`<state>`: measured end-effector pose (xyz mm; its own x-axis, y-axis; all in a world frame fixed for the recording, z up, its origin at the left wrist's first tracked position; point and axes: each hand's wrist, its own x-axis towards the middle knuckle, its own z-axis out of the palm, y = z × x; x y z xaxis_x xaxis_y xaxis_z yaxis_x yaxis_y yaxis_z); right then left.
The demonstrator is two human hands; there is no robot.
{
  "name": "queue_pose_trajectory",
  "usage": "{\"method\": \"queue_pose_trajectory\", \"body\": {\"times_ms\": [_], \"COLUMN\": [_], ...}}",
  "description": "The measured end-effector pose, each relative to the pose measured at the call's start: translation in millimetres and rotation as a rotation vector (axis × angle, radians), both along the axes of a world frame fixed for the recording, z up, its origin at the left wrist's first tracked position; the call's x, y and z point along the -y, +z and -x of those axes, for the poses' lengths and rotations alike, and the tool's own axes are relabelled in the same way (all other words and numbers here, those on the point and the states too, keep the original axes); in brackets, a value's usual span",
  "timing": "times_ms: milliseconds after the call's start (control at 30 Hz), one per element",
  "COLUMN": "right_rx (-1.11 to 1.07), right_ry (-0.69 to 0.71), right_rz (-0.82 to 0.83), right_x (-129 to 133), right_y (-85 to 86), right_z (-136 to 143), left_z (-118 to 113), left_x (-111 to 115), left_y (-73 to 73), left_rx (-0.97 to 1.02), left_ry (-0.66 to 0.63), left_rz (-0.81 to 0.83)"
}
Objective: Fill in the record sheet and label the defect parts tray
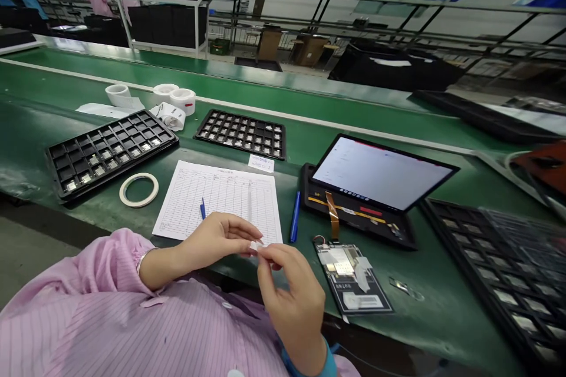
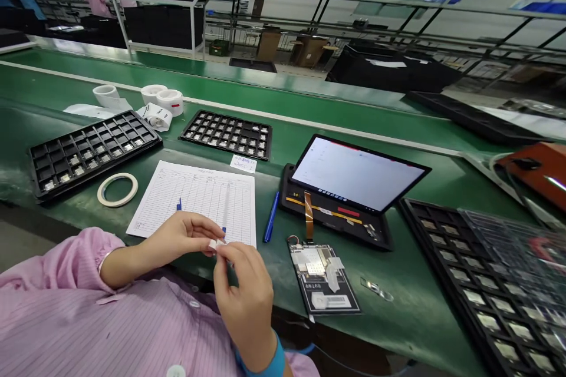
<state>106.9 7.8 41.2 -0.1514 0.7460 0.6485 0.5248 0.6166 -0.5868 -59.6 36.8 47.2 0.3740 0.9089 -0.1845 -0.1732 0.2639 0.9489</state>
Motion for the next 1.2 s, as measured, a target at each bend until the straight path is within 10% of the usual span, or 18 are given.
{"method": "queue_pose_trajectory", "body": {"times_ms": [367,600,767,1200], "right_rx": [0.094,0.178,0.140,0.287], "right_ry": [-0.172,0.185,0.160,-0.004], "right_rz": [0.129,-0.015,-0.096,-0.271], "right_x": [-5.8,-9.4,-3.8,-7.5], "right_y": [-25.5,-6.9,-7.3,-14.1], "right_z": [1.5,1.7,6.9,17.2], "left_z": [14.6,21.6,9.8,22.6], "left_x": [0.0,-1.7,3.9,8.2], "left_y": [-23.8,-41.1,-43.2,-30.3], "left_rx": [0.057,0.254,0.356,0.111], "left_ry": [-0.010,-0.232,-0.206,-0.046], "left_rz": [0.067,0.278,0.349,-0.002]}}
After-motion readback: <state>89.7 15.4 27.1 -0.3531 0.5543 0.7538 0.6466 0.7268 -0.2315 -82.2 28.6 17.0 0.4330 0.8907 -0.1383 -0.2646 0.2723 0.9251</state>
